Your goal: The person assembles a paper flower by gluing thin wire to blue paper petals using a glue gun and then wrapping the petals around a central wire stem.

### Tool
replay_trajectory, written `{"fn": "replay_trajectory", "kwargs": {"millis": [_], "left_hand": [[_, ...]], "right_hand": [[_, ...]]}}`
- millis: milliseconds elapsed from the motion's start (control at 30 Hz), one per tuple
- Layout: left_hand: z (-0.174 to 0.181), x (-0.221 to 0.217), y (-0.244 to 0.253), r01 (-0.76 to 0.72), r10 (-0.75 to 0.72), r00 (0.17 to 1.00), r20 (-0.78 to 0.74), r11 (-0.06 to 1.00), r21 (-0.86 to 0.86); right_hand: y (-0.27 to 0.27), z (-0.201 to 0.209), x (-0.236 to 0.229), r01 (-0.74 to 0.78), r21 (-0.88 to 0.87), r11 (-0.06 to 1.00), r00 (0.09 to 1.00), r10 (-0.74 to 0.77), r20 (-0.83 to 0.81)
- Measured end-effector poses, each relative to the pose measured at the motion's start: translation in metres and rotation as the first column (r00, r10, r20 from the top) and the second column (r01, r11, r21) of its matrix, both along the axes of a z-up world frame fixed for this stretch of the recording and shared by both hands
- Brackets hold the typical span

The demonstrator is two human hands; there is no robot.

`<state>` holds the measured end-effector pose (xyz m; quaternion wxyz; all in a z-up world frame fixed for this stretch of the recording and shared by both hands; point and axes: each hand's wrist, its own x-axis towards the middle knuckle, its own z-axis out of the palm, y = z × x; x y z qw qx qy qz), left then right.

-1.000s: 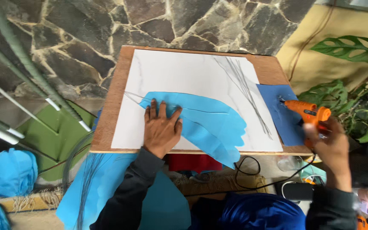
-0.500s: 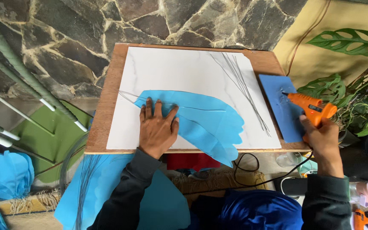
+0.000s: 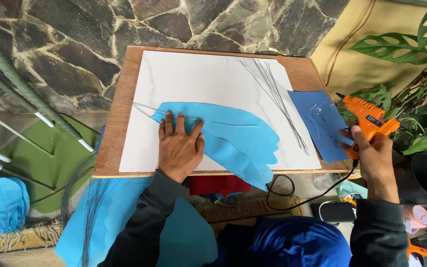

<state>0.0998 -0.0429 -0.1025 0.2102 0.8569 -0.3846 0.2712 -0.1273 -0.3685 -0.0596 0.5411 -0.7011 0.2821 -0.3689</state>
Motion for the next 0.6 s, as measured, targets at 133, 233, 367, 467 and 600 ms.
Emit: {"fn": "replay_trajectory", "kwargs": {"millis": [133, 233, 367, 467, 600], "left_hand": [[-0.003, 0.001, 0.000, 0.010, -0.010, 0.999, -0.041, 1.000, 0.002], [-0.005, 0.002, 0.001, 0.019, -0.019, 0.999, -0.042, 1.000, -0.003], [0.000, -0.001, 0.002, 0.016, -0.017, 0.997, -0.069, 1.000, -0.007], [-0.002, 0.000, 0.002, 0.011, -0.012, 0.998, -0.057, 1.000, -0.019], [-0.001, -0.002, -0.001, -0.049, 0.048, 0.996, -0.076, 0.999, -0.005]], "right_hand": [[0.034, 0.026, 0.000, -0.022, -0.144, 0.989, 0.999, 0.027, 0.028], [0.061, 0.049, 0.004, -0.057, -0.278, 0.959, 0.997, 0.041, -0.063], [0.091, 0.068, 0.025, -0.217, -0.287, 0.933, 0.953, 0.138, -0.269], [0.112, 0.068, 0.053, -0.340, -0.257, 0.905, 0.876, 0.205, -0.437], [0.167, 0.086, 0.086, -0.405, -0.367, 0.837, 0.839, 0.182, -0.512]]}}
